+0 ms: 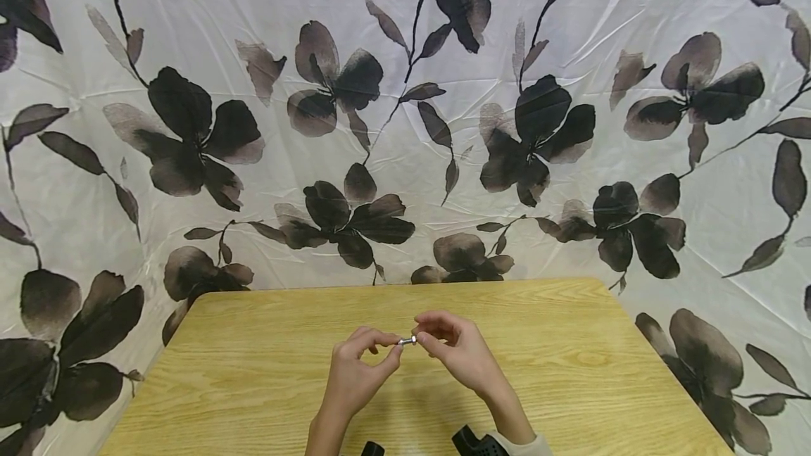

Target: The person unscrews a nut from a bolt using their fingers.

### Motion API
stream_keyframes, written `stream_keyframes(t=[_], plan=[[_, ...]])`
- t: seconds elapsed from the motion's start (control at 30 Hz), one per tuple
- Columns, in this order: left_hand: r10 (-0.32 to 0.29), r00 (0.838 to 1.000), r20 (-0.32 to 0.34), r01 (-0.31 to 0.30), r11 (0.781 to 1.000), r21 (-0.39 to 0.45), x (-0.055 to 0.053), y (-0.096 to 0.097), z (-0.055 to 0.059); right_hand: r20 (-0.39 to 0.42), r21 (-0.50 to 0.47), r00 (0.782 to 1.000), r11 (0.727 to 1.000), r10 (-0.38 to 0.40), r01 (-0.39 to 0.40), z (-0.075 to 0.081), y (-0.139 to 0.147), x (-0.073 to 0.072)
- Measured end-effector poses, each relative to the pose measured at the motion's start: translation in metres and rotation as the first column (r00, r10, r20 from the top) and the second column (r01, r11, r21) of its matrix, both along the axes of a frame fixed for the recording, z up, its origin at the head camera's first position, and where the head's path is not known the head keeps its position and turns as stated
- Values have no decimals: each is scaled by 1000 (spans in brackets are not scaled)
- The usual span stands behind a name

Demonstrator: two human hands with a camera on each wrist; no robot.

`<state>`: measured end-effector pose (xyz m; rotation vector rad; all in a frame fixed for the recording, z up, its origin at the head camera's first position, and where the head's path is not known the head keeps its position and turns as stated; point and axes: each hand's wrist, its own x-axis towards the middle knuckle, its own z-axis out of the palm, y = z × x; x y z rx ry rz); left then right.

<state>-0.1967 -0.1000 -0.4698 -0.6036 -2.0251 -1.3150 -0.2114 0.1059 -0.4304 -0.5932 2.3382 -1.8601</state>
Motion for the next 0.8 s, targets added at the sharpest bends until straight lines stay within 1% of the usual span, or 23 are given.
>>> stream_keyframes(t=[0.17, 0.37, 0.53, 0.8], plan=[[7, 1000, -3, -7, 1000, -2, -1, 0, 1, 30, 25, 999, 999, -21, 21, 0, 0, -2], [-21, 999, -28, 21, 1000, 7, 0, -1, 0, 32, 37, 999, 999, -10, 9, -2, 0, -3], [-39, 999, -9, 39, 999, 3, 0, -1, 0, 27, 13, 1000, 1000, 6, -6, -1, 1, 0], [-26, 1000, 1, 26, 1000, 0, 1, 0, -1, 16, 11, 1000, 1000, 23, -23, 0, 2, 0]])
